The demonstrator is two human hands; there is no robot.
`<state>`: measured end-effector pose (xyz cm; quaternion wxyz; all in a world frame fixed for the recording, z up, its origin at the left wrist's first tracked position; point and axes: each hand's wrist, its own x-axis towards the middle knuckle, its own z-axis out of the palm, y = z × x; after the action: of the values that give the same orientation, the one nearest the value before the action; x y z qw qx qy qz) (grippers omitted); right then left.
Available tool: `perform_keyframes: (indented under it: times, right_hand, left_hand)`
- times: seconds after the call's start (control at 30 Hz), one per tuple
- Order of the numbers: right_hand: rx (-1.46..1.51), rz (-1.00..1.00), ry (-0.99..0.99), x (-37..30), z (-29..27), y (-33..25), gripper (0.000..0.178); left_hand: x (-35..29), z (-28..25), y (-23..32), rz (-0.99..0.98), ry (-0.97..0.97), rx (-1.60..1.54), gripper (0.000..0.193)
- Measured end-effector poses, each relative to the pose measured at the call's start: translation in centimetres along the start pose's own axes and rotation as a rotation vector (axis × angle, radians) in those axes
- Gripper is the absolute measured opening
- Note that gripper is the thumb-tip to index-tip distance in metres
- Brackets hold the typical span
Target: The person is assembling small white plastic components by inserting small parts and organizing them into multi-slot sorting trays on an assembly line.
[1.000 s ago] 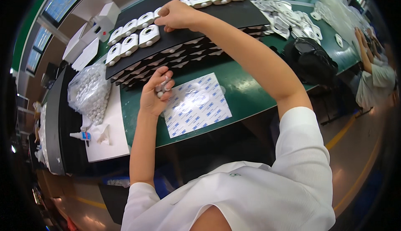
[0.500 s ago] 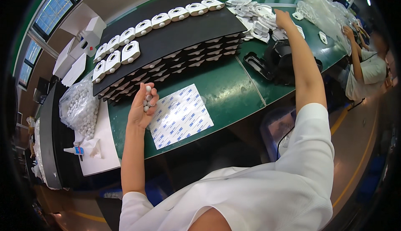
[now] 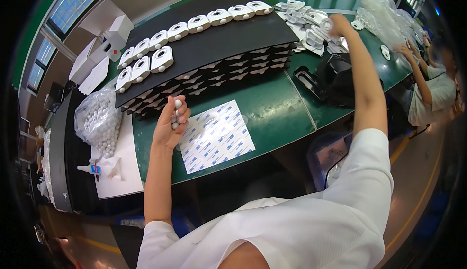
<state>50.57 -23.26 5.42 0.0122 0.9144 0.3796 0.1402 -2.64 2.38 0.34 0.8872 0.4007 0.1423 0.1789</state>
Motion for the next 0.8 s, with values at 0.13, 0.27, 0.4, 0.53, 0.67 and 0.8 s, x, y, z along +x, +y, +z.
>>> perform_keyframes:
  times: [0.13,0.27,0.4,0.53,0.67,0.8]
  right_hand:
    - [0.139,-0.041,0.102,-1.6,-1.2,2.8,0.031]
    - [0.486,-0.083,0.402,-7.1,-5.8,-4.0,0.017]
    - [1.097,0.032,0.414,-14.5,-8.5,-16.6,0.015]
    - [1.555,-0.151,-0.034,-20.1,-6.8,-26.7,0.016]
    - [1.681,-0.189,-0.303,-20.7,-4.6,-32.8,0.015]
    - [1.563,-0.224,-0.344,-20.3,-3.6,-35.0,0.014]
  left_hand:
    - [0.5,0.7,-0.1,0.005,-0.044,0.023,0.032]
    - [0.6,1.5,0.1,0.042,-0.031,0.079,0.031]
    - [0.3,-0.2,-0.1,0.115,-0.039,0.067,0.018]
    - [0.5,0.2,-0.2,0.100,0.003,0.006,0.016]
    - [0.5,0.3,-0.1,0.081,0.028,-0.006,0.021]
    - [0.5,0.2,-0.1,0.088,0.040,-0.009,0.026]
